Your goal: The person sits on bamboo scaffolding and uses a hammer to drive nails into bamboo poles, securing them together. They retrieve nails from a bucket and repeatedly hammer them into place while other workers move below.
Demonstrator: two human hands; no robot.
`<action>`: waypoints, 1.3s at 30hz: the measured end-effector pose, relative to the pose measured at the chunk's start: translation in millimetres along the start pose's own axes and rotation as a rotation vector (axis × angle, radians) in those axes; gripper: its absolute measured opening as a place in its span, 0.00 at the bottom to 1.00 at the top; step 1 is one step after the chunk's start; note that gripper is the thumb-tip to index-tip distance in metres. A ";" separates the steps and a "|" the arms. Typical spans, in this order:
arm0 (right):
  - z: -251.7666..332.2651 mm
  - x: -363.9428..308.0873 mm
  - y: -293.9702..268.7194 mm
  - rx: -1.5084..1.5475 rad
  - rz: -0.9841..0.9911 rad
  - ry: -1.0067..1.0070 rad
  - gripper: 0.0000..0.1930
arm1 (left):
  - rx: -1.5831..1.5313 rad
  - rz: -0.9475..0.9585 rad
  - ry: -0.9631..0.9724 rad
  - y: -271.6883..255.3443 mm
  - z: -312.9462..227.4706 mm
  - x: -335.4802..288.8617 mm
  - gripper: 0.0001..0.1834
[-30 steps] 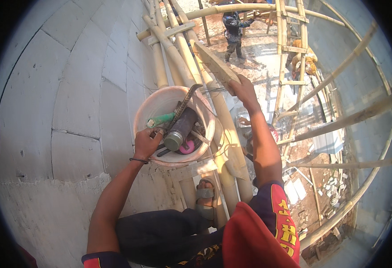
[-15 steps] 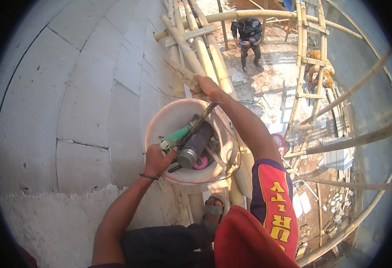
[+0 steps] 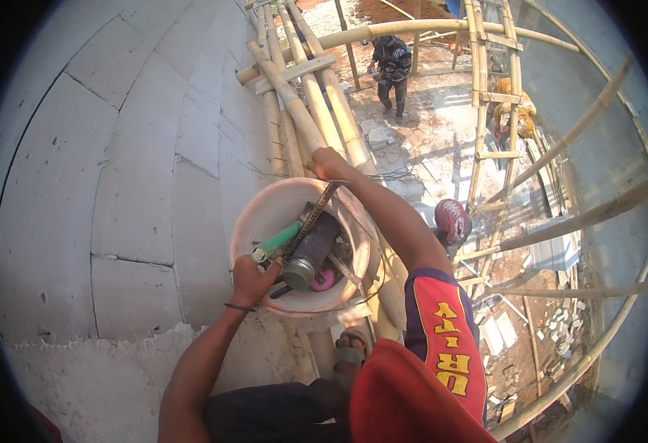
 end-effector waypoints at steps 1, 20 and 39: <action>-8.8 -15.4 -12.9 0.130 -0.083 0.030 0.22 | 0.026 -0.003 0.010 0.8 1.1 -1.1 0.11; -111.0 -654.7 177.7 0.433 -0.312 1.122 0.46 | 0.331 0.102 0.070 11.9 10.0 0.8 0.18; -29.9 -620.3 127.3 0.272 -0.128 0.807 0.38 | 0.603 0.113 0.244 -24.7 -185.1 -49.4 0.29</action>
Point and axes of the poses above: each hand's wrist, its own x-axis towards the middle knuckle, its own y-axis out of the palm, z = x × y, the point moved 4 cm from there along x, towards the middle knuckle, and after that the axes turned 7 degrees about z, right-handed, at the moved point
